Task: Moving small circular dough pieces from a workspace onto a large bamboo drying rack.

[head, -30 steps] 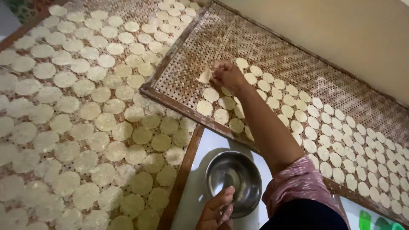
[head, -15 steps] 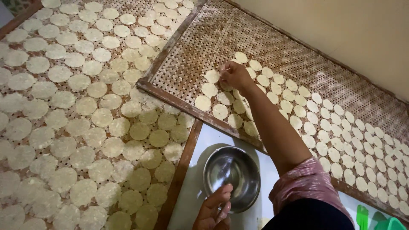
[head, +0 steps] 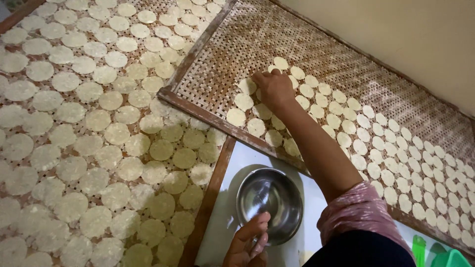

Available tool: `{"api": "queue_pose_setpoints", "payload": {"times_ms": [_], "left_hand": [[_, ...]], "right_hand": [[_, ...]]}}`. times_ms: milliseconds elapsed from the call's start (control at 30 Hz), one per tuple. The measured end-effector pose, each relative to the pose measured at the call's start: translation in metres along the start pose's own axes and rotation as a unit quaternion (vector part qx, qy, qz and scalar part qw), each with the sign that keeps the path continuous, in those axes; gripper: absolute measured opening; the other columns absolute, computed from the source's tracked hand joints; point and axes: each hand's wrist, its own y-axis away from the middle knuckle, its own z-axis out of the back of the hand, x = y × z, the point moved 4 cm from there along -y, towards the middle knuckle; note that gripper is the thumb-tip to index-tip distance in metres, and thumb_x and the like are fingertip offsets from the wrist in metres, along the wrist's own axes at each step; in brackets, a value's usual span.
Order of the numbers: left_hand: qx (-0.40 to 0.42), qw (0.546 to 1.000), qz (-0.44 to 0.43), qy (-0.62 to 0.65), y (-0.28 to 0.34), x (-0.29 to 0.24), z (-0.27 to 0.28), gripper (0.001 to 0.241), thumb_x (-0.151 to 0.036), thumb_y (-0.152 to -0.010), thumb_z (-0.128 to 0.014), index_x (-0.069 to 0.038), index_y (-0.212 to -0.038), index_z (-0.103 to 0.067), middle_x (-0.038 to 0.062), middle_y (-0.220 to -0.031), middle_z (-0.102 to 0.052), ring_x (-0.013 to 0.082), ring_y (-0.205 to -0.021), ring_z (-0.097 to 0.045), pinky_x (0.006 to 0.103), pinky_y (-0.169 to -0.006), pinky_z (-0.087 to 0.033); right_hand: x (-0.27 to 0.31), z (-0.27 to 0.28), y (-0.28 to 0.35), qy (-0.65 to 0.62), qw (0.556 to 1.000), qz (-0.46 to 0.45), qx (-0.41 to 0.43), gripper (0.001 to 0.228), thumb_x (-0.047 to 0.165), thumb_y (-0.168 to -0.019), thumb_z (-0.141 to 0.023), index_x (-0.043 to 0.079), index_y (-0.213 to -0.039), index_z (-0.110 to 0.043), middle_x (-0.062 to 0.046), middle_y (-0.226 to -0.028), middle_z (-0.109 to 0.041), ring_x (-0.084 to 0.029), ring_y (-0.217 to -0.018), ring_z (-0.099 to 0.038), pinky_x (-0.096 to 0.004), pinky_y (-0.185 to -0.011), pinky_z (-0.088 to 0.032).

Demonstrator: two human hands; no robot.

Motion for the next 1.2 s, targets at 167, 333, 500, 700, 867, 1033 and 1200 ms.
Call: {"api": "queue_pose_setpoints", "payload": {"times_ms": [167,333,500,700,867,1033,1200], "left_hand": [[0.000,0.994,-0.112,0.012,0.000,0.016,0.008,0.033,0.001,-0.098,-0.061,0.008,-0.131,-0.061,0.029,-0.149,-0.052,0.0385,-0.145,-0.043,0.0331,-0.096,-0.049],[-0.135,0.987,-0.065,-0.052,0.009,-0.059,-0.037,0.032,0.014,-0.089,-0.064,0.007,-0.120,-0.064,0.023,-0.138,-0.061,0.0330,-0.131,-0.059,0.0419,-0.112,-0.051],[-0.256,0.955,0.099,0.117,0.018,-0.111,-0.069,0.045,0.013,-0.087,-0.058,0.015,-0.132,-0.056,0.024,-0.131,-0.061,0.0289,-0.115,-0.061,0.0379,-0.103,-0.051],[-0.111,0.993,-0.020,-0.020,0.025,-0.141,-0.080,0.043,0.009,-0.090,-0.047,-0.009,-0.128,-0.053,0.017,-0.154,-0.051,0.0260,-0.149,-0.048,0.0464,-0.125,-0.044],[-0.163,0.986,-0.030,-0.011,0.022,-0.139,-0.088,0.056,0.008,-0.086,-0.052,-0.002,-0.141,-0.053,0.014,-0.138,-0.066,0.0093,-0.100,-0.056,0.0265,-0.092,-0.050],[-0.103,0.993,-0.034,-0.055,0.025,-0.125,-0.086,0.058,0.011,-0.092,-0.044,-0.010,-0.146,-0.051,0.010,-0.156,-0.053,0.0185,-0.145,-0.052,0.0377,-0.122,-0.047],[-0.141,0.987,-0.015,-0.076,0.020,-0.122,-0.097,0.053,0.009,-0.094,-0.046,-0.008,-0.144,-0.048,0.012,-0.155,-0.052,0.0225,-0.147,-0.049,0.0382,-0.122,-0.047]], "right_hand": [[-0.012,0.010,0.025,-0.015,0.999,-0.039,-0.019,0.055,0.000,-0.086,-0.060,0.021,-0.137,-0.062,-0.011,-0.112,-0.071,-0.033,-0.083,-0.066,-0.043,-0.055,-0.054],[-0.036,0.068,0.152,-0.261,0.950,0.045,-0.168,0.040,-0.010,-0.087,-0.055,0.005,-0.123,-0.067,-0.013,-0.107,-0.071,-0.027,-0.072,-0.063,-0.037,-0.060,-0.050],[-0.047,0.115,0.321,-0.443,0.893,-0.014,-0.076,0.034,-0.007,-0.097,-0.055,-0.004,-0.131,-0.060,-0.015,-0.128,-0.064,-0.024,-0.099,-0.063,-0.031,-0.083,-0.052],[-0.049,0.090,0.491,-0.483,0.827,-0.286,0.010,0.028,-0.004,-0.092,-0.068,0.009,-0.116,-0.067,0.003,-0.084,-0.061,-0.006,-0.066,-0.048,-0.021,-0.059,-0.040],[-0.011,0.060,0.553,-0.415,0.816,-0.381,0.131,0.014,0.014,-0.088,-0.075,0.015,-0.101,-0.068,-0.002,-0.091,-0.076,-0.015,-0.078,-0.071,-0.028,-0.065,-0.059],[0.016,-0.008,0.583,-0.405,0.831,-0.356,0.141,0.017,0.019,-0.085,-0.078,0.014,-0.096,-0.067,-0.005,-0.101,-0.065,-0.019,-0.080,-0.067,-0.032,-0.067,-0.064],[0.043,-0.025,0.574,-0.347,0.844,-0.350,0.213,0.033,0.035,-0.085,-0.082,0.011,-0.090,-0.059,-0.009,-0.112,-0.056,-0.021,-0.077,-0.061,-0.038,-0.066,-0.067]]}}
